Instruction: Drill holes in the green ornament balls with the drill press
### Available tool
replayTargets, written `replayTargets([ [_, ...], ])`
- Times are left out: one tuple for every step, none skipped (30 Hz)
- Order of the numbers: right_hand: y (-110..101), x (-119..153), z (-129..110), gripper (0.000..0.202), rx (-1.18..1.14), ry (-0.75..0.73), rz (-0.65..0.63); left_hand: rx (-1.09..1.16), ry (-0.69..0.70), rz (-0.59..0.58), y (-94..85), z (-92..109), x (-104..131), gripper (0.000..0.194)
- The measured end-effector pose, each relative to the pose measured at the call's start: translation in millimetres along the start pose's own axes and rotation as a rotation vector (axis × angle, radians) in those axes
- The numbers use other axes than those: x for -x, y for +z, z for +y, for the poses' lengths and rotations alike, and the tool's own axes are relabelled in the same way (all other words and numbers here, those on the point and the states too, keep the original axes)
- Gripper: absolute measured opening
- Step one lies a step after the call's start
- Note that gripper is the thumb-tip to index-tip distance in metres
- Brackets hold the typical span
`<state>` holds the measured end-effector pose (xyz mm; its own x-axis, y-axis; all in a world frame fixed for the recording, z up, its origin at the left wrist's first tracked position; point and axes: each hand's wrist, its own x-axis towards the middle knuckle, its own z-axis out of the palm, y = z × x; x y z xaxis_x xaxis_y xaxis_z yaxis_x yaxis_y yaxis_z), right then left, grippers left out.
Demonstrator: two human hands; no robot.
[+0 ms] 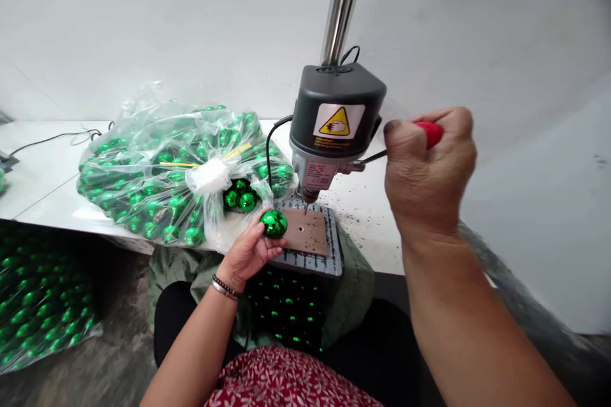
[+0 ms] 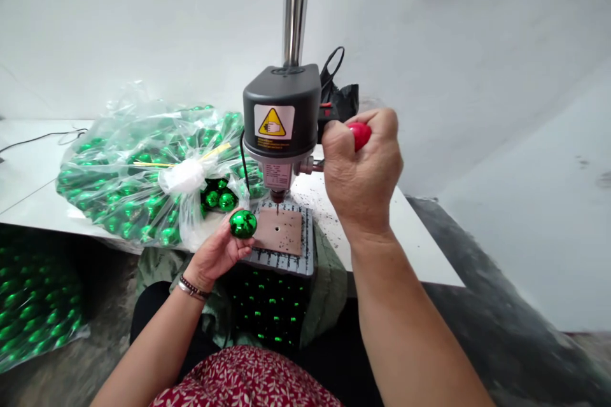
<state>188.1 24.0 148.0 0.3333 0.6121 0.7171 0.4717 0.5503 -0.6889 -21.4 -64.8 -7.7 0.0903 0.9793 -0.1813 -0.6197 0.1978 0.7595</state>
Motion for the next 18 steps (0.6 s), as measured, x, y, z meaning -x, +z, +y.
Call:
replayTargets([
  [0,0,0,0.021,-0.010,-0.003,-0.002,-0.034,-0.001,0.013,1.7,-3,-1,0.080],
  [0,1,1,0.020,-0.021,-0.005,-0.002,-0.095,0.003,0.032,3.4,-6,-3,0.080],
  [0,1,1,0.020,-0.032,-0.008,-0.003,-0.184,0.013,0.057,5.2,-9,-4,0.079],
  [0,1,1,0.020,-0.042,-0.013,-0.003,-0.301,0.033,0.089,7.1,-12,-6,0.077],
  [0,1,1,0.020,-0.050,-0.017,-0.002,-0.442,0.066,0.125,9.4,-15,-7,0.074],
  [0,1,0,0.020,-0.054,-0.021,0.000,-0.596,0.110,0.158,11.9,-17,-8,0.070],
  [0,2,0,0.020,-0.055,-0.023,0.003,-0.747,0.158,0.181,14.5,-18,-8,0.065],
  [0,2,0,0.021,-0.054,-0.023,0.004,-0.880,0.206,0.187,17.1,-19,-8,0.061],
  [0,2,-1,0.021,-0.054,-0.018,0.006,-0.982,0.246,0.175,19.6,-18,-7,0.059],
  [0,2,-1,0.021,-0.054,-0.010,0.007,-1.048,0.274,0.149,21.8,-17,-6,0.058],
  [0,2,-2,0.022,-0.055,-0.002,0.006,-1.080,0.286,0.113,23.6,-15,-5,0.058],
  [-1,2,-2,0.022,-0.055,0.008,0.004,-1.076,0.278,0.076,24.9,-12,-3,0.059],
  [-1,2,-3,0.022,-0.055,0.017,0.002,-1.038,0.247,0.041,25.7,-10,-1,0.060],
  [-1,1,-4,0.022,-0.055,0.024,0.000,-0.965,0.196,0.008,26.0,-7,0,0.060],
  [-1,1,-4,0.022,-0.054,0.028,-0.004,-0.856,0.134,-0.021,26.0,-5,0,0.060],
  [-1,1,-4,0.022,-0.054,0.029,-0.009,-0.721,0.075,-0.041,25.7,-4,0,0.060],
  [-1,1,-5,0.021,-0.056,0.030,-0.011,-0.571,0.030,-0.050,25.2,-4,-1,0.060],
  [-1,1,-5,0.021,-0.058,0.030,-0.012,-0.425,0.008,-0.046,24.6,-4,-2,0.061],
])
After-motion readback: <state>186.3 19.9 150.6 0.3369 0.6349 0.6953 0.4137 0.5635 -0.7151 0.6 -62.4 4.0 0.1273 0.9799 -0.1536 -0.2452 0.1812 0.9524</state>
